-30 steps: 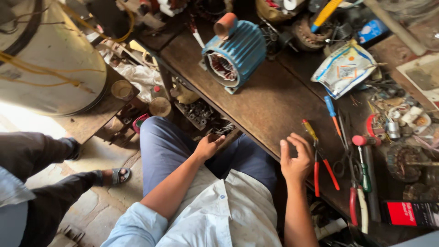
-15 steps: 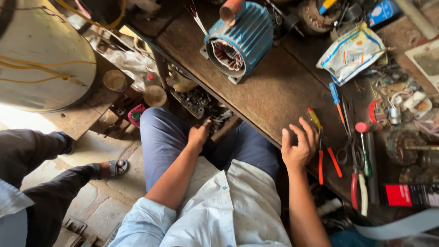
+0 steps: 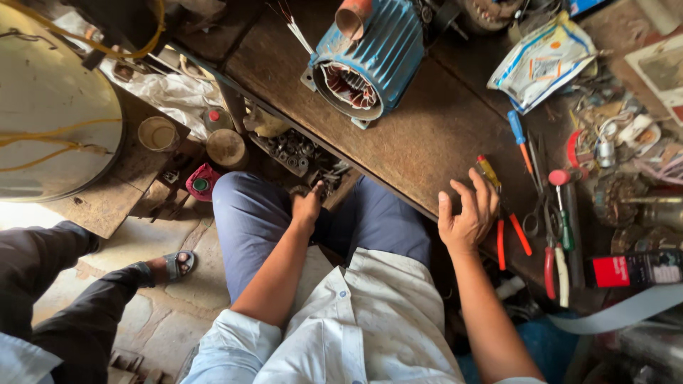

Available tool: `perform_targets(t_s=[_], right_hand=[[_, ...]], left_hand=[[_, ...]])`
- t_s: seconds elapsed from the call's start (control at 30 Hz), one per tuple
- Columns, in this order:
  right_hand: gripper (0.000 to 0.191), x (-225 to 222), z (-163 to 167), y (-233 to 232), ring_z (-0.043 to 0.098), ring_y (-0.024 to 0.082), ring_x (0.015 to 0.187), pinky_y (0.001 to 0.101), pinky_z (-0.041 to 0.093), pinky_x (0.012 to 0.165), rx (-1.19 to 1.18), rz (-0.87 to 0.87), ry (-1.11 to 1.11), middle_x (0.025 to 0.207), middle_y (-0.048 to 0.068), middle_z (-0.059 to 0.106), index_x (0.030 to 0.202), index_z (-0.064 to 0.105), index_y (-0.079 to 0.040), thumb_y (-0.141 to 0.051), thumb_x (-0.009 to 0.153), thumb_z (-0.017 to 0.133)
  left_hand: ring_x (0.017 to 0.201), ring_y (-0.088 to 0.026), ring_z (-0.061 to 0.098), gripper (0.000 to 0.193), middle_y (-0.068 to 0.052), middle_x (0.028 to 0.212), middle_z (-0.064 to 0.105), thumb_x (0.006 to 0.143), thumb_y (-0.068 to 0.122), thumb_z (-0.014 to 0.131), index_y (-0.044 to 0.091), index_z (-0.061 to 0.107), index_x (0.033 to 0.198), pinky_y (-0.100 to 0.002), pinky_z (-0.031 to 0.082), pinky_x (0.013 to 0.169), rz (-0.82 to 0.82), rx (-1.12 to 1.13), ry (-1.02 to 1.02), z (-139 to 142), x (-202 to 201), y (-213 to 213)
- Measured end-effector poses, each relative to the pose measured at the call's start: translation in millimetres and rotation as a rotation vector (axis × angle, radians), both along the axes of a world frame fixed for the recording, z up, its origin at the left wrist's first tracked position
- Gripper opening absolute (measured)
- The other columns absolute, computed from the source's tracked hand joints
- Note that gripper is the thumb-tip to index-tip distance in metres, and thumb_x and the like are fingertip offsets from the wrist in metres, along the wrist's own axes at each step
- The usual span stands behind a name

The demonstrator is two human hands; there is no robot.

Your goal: The person sits on the floor and squeezes adhesive from a blue and white tube into the slots of a blue electric motor stator, rotating the stator to reach different sides. They then set the stator on the bench, fold the tube, and briefly touch a mobile phone on the bench.

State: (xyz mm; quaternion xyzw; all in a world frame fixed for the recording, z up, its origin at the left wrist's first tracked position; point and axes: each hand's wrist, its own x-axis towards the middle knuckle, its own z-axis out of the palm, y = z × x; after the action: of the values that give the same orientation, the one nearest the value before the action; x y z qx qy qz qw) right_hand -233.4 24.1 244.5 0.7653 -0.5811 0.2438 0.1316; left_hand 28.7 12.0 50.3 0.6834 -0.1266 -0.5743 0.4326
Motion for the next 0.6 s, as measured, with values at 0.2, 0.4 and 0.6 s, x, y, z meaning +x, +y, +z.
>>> perform_targets(t_s=[0.2,0.4,0.6], right_hand=[[0.036,6,4,-3,0.052,0.04,0.133,0.0512,0.04,0.114,0.04,-0.028,0.019,0.147,0.018,0.058,0.115,0.073,-0.005,-0.038,0.103,0.065],[0.038,7,3,-6,0.052,0.04,0.133,0.0505,0.04,0.113,0.042,-0.066,0.036,0.146,0.018,0.058,0.114,0.073,-0.005,-0.04,0.103,0.064],[0.039,4,3,-2,0.051,0.04,0.134,0.0511,0.04,0.112,0.019,-0.101,0.036,0.147,0.019,0.057,0.116,0.072,-0.005,-0.041,0.103,0.064]], left_hand=[[0.109,-0.047,0.064,0.056,-0.037,0.123,0.067,0.099,0.038,0.073,-0.015,0.067,0.118,-0.045,0.049,0.09,-0.195,0.04,0.147,-1,5,-4],[0.12,-0.031,0.061,0.069,-0.021,0.134,0.066,0.086,0.048,0.071,0.0,0.063,0.135,-0.041,0.046,0.1,-0.369,0.182,0.18,2,-5,-8],[0.126,-0.04,0.061,0.089,-0.03,0.136,0.062,0.08,0.058,0.073,-0.01,0.057,0.136,-0.045,0.048,0.103,-0.577,0.407,0.093,-9,-16,-7]])
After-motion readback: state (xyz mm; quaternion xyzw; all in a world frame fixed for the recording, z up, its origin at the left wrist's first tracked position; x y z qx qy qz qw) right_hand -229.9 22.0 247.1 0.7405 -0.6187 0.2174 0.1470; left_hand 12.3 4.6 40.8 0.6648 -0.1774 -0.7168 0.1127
